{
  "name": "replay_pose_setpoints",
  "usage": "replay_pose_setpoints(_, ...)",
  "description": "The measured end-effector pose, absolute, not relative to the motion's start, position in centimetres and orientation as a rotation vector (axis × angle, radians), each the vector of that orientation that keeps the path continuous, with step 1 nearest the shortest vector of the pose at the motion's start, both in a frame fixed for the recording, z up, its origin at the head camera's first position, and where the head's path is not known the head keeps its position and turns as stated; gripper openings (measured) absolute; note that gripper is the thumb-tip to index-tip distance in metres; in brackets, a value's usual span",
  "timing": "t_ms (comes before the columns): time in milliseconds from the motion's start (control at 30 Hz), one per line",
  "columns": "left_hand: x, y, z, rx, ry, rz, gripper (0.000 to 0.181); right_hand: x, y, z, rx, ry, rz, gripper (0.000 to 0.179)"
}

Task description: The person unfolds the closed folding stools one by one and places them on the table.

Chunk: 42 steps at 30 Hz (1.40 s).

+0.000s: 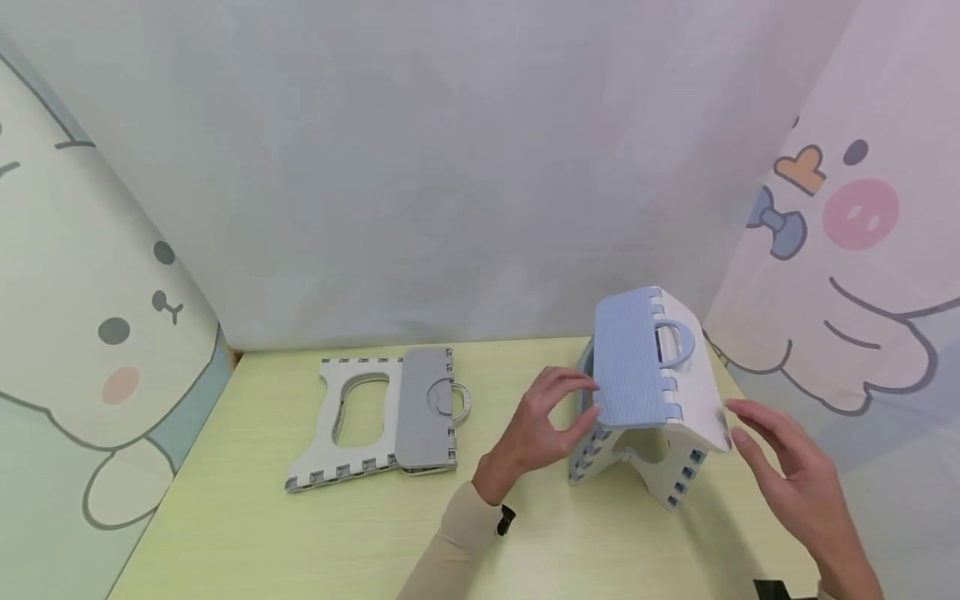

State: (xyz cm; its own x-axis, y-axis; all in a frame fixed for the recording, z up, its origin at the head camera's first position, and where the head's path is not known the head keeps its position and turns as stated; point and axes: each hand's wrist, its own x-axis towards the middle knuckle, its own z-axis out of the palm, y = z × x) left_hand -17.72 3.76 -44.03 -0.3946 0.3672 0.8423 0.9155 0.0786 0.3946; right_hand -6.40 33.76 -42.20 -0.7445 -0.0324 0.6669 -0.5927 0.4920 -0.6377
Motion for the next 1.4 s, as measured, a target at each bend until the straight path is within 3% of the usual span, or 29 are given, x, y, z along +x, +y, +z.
replay_pose_setpoints(167,-17.5,4.2,-43.6,-1.296,-1.802,-1.317,0.03,-6.5,33.5,-42.2,0.573,-2.099,1.316,0.044)
replay_pose_setpoints(400,-17.1,4.8,-43.5,-1.326,-1.836,-1.304,0.031,-6.5,32.8,-41.8,0.482,-2.223,1.211,0.058)
replay_pose_setpoints(600,-16.9,5.1,-43.8,-1.331,-1.883,-1.27,0.032,-6.6,32.4,-42.0,0.55,-2.196,1.186,0.053)
replay_pose_setpoints(867,-16.8,5.2,-44.0,-1.337,-1.907,-1.267,0.032,-6.4,31.9,-41.5,0.54,-2.256,1.134,0.059)
replay_pose_setpoints(1400,-17.0,4.9,-43.8,-1.377,-1.853,-1.226,0.032,-6.3,30.6,-40.5,0.658,-2.128,1.097,0.032)
